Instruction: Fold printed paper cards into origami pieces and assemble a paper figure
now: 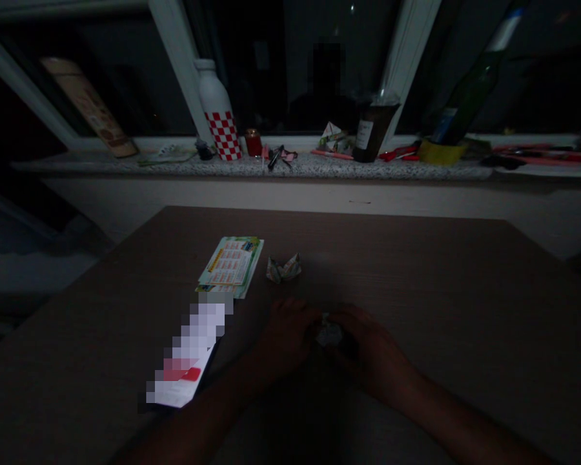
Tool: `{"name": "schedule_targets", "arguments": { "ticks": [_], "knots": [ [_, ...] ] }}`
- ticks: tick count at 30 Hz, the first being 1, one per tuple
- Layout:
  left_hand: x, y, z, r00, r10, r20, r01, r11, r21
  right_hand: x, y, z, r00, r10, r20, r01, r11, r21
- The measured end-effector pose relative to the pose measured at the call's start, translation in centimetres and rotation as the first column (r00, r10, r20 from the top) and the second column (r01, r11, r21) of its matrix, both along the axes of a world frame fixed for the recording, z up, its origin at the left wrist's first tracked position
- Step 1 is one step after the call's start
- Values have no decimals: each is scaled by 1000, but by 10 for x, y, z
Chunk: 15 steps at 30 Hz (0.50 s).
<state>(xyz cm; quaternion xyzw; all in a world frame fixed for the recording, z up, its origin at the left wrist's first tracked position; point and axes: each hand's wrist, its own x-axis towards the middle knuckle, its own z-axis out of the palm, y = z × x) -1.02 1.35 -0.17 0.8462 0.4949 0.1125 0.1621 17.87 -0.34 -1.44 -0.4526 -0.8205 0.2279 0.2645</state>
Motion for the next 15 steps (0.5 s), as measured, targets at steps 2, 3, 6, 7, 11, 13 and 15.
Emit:
{"name": "schedule_targets", "arguments": {
  "ticks": [2, 3, 6, 7, 11, 13, 15],
  "knots": [
    [0, 0, 1, 1000, 5, -15, -5, 1000, -14, -1, 0, 0, 1000, 1, 13, -1, 1000, -5],
    [0, 0, 1, 1000, 4, -24, -5, 1000, -23, -1, 0, 0, 1000, 1, 19, -1, 1000, -8],
    [1, 0, 1, 999, -1, -38, 0, 1000, -28, -1, 1, 0, 1000, 1, 19, -1, 1000, -18],
    [1, 0, 1, 999, 2, -38, -2, 1000, -23, -1, 1, 0, 1000, 1, 15, 0, 1000, -20],
    [2, 0, 0, 998, 22, -56, -23, 999, -22, 0, 2, -1, 1000, 3, 8, -3, 1000, -29],
    [3, 0, 0, 998, 27, -63, -29, 999, -21, 1, 2, -1, 1000, 6, 5, -6, 999, -47],
    [3, 0, 1, 998, 24, -55, -26, 999, -24, 1, 3, -2, 1000, 8, -2, -8, 998, -63]
  ]
}}
